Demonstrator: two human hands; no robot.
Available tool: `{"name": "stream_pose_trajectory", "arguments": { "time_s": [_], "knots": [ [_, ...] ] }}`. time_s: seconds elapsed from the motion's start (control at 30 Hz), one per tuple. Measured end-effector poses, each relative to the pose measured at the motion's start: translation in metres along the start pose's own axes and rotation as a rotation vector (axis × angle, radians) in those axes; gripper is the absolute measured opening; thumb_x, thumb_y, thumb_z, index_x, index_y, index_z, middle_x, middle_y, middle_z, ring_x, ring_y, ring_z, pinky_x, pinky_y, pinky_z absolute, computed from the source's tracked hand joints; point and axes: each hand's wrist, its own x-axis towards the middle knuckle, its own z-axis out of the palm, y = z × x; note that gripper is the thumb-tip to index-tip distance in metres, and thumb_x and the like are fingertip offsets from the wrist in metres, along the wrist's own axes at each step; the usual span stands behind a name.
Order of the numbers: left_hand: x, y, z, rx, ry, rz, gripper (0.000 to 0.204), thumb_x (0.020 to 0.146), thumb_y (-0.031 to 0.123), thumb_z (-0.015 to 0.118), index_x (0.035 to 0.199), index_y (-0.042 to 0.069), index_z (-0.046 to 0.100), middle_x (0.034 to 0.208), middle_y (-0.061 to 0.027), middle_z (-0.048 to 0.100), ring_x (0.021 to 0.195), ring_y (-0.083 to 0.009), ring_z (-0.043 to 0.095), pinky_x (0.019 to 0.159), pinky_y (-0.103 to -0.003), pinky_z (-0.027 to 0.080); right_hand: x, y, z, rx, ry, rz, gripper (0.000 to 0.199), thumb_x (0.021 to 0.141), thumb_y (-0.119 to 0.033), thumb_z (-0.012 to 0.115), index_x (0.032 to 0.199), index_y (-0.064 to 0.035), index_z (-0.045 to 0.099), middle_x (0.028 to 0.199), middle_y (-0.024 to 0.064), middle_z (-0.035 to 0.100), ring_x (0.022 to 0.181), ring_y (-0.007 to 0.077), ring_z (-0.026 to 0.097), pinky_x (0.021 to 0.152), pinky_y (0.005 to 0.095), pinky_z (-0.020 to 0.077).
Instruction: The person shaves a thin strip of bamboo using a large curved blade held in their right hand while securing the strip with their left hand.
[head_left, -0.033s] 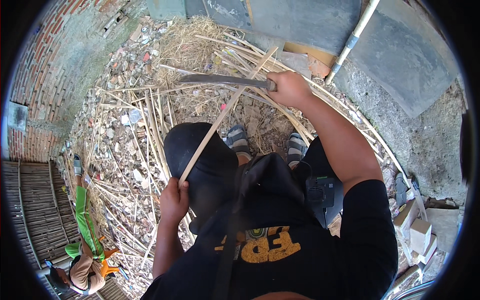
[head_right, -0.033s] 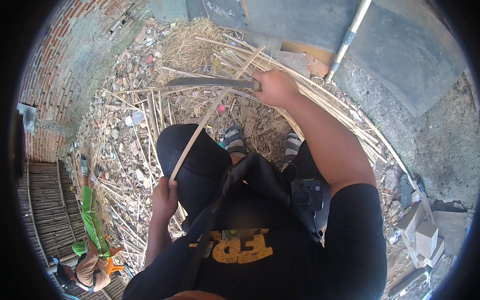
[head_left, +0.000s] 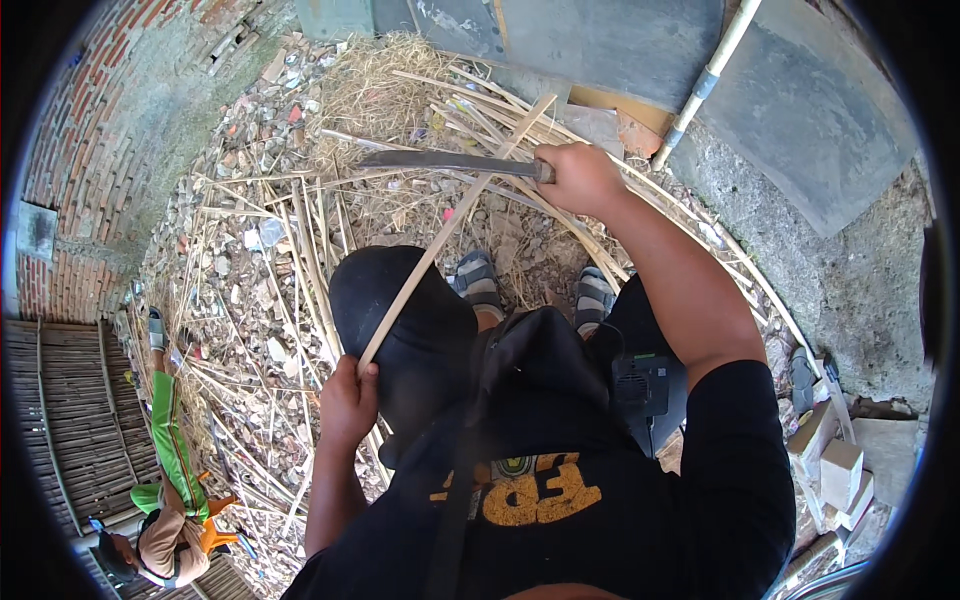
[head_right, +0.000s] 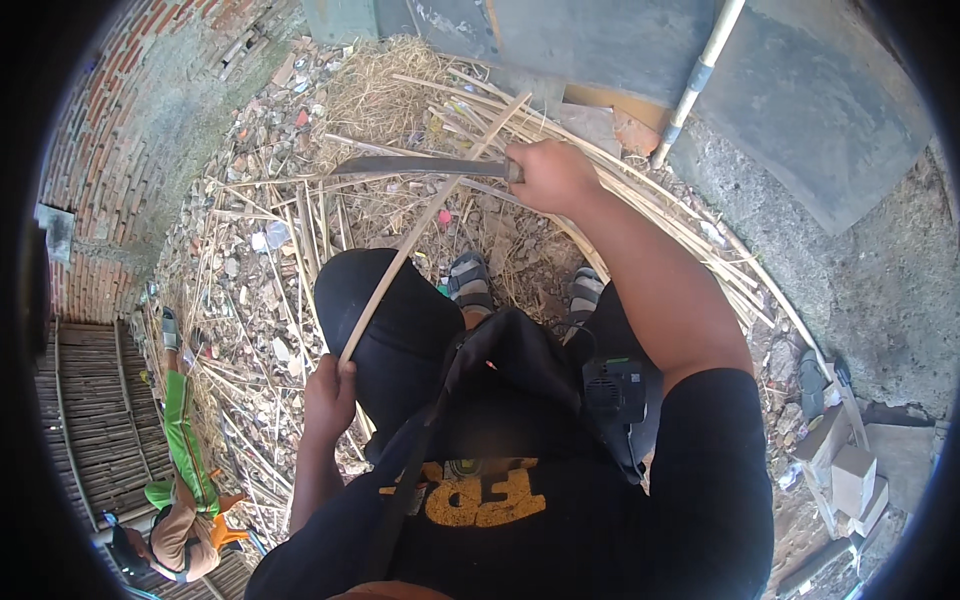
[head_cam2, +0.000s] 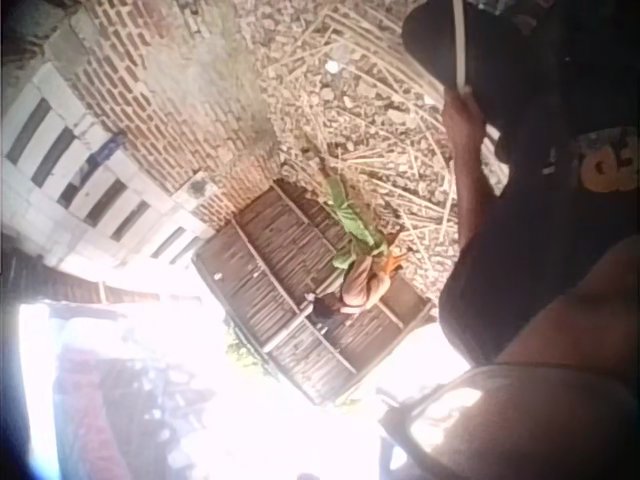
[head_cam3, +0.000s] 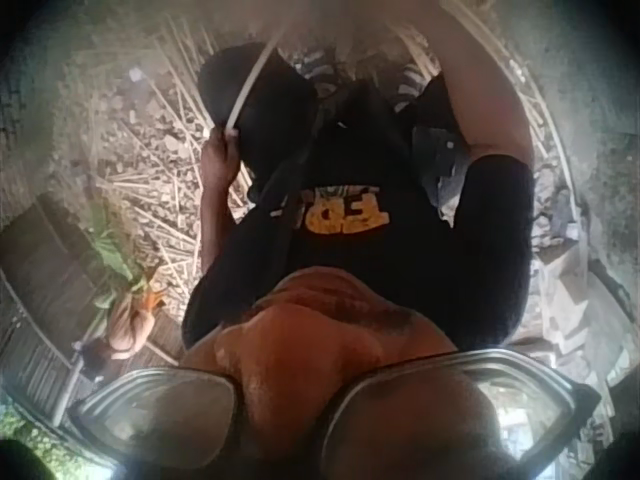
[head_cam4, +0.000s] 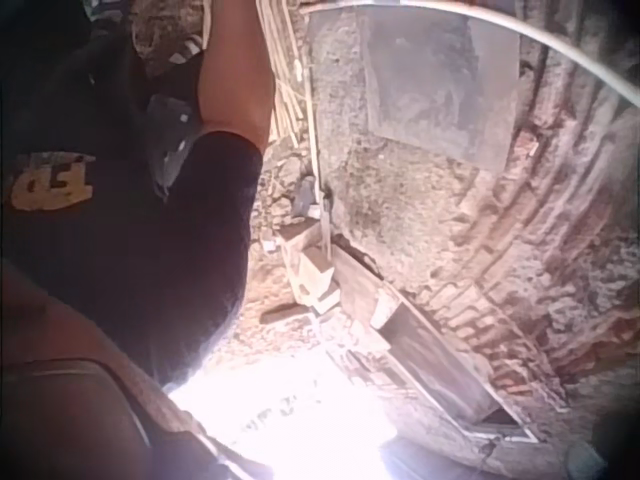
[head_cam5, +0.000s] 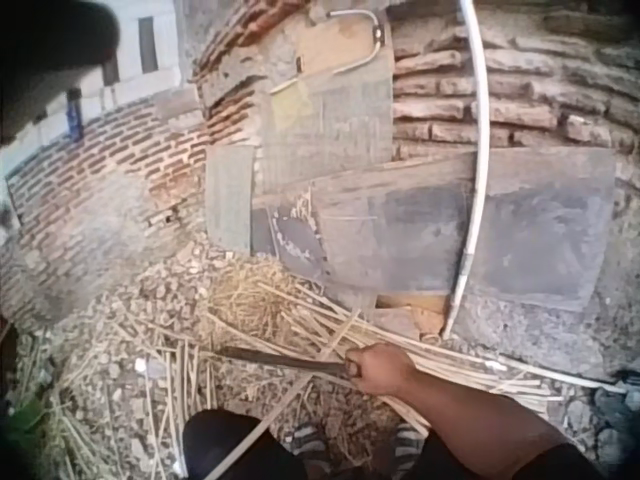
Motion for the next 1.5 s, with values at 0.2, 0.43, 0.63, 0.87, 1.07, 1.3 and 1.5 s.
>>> {"name": "stream_pose_trajectory", "arguments": {
  "time_s": [0.2, 0.43, 0.63, 0.87, 1.07, 1.3, 1.5],
  "knots": [
    [-0.003, 0.001, -0.011, -0.03, -0.097, -0.017, 0.038, 0.103, 0.031, 0.054, 0.079, 0.002, 0.049, 0.065, -0.0256, 0.057, 0.065, -0.0493, 0.058, 0.057, -0.053, 0.041, -0.004, -0.01, 0.001, 0.034, 0.027, -0.06, 0.029, 0.079, -0.025, 0.072, 0.103, -0.0097, 0.064, 0.085, 0.0138, 0.071, 0.087, 0.0356, 0.07, 0.076, 0.0494, 0.0562],
    [-0.008, -0.015, 0.003, 0.027, -0.064, 0.052, 0.041, 0.106, 0.033, 0.047, 0.079, 0.001, 0.048, 0.064, -0.0267, 0.056, 0.064, -0.0504, 0.057, 0.056, -0.054, 0.039, -0.009, -0.024, -0.001, -0.054, -0.089, -0.183, 0.031, 0.08, -0.025, 0.072, 0.106, -0.0097, 0.066, 0.089, 0.0169, 0.071, 0.089, 0.0379, 0.07, 0.078, 0.0504, 0.0561],
    [-0.011, -0.013, 0.009, -0.037, -0.019, 0.017, 0.042, 0.106, 0.033, 0.046, 0.08, 0.001, 0.048, 0.064, -0.027, 0.056, 0.064, -0.0508, 0.056, 0.056, -0.055, 0.038, -0.007, -0.024, 0.001, -0.065, -0.127, -0.124, 0.029, 0.076, -0.021, 0.072, 0.103, -0.0109, 0.066, 0.085, 0.0157, 0.07, 0.087, 0.0377, 0.069, 0.076, 0.0504, 0.0552],
    [-0.009, -0.013, 0.009, -0.051, -0.022, 0.028, 0.042, 0.106, 0.031, 0.047, 0.078, 0.0, 0.048, 0.064, -0.0269, 0.055, 0.063, -0.0507, 0.055, 0.055, -0.054, 0.039, -0.003, -0.036, 0.008, -0.008, -0.141, -0.205, 0.028, 0.076, -0.021, 0.072, 0.101, -0.0103, 0.068, 0.082, 0.0162, 0.07, 0.081, 0.0383, 0.069, 0.075, 0.0493, 0.0553],
    [-0.006, -0.011, 0.009, -0.045, -0.015, 0.04, 0.042, 0.106, 0.032, 0.047, 0.078, 0.0, 0.047, 0.063, -0.0268, 0.054, 0.062, -0.0505, 0.055, 0.055, -0.054, 0.039, 0.006, -0.012, 0.008, 0.122, -0.095, 0.014, 0.026, 0.078, -0.02, 0.07, 0.102, -0.011, 0.068, 0.087, 0.0154, 0.071, 0.086, 0.0351, 0.069, 0.078, 0.0462, 0.0553],
    [-0.008, -0.011, 0.011, -0.029, -0.011, 0.067, 0.043, 0.106, 0.032, 0.047, 0.077, 0.001, 0.047, 0.062, -0.0264, 0.054, 0.061, -0.0507, 0.054, 0.054, -0.055, 0.039, -0.001, -0.025, 0.007, 0.115, -0.143, -0.066, 0.023, 0.078, -0.018, 0.068, 0.1, -0.0116, 0.069, 0.089, 0.014, 0.072, 0.088, 0.034, 0.07, 0.08, 0.046, 0.0561],
    [-0.009, -0.003, 0.004, 0.025, -0.009, 0.038, 0.042, 0.106, 0.033, 0.048, 0.078, 0.002, 0.048, 0.062, -0.0265, 0.055, 0.062, -0.0514, 0.056, 0.055, -0.056, 0.04, -0.001, -0.021, 0.003, 0.072, -0.117, 0.036, 0.025, 0.079, -0.019, 0.067, 0.102, -0.0125, 0.069, 0.092, 0.0133, 0.072, 0.088, 0.034, 0.07, 0.08, 0.0473, 0.0561]
  ]
}}
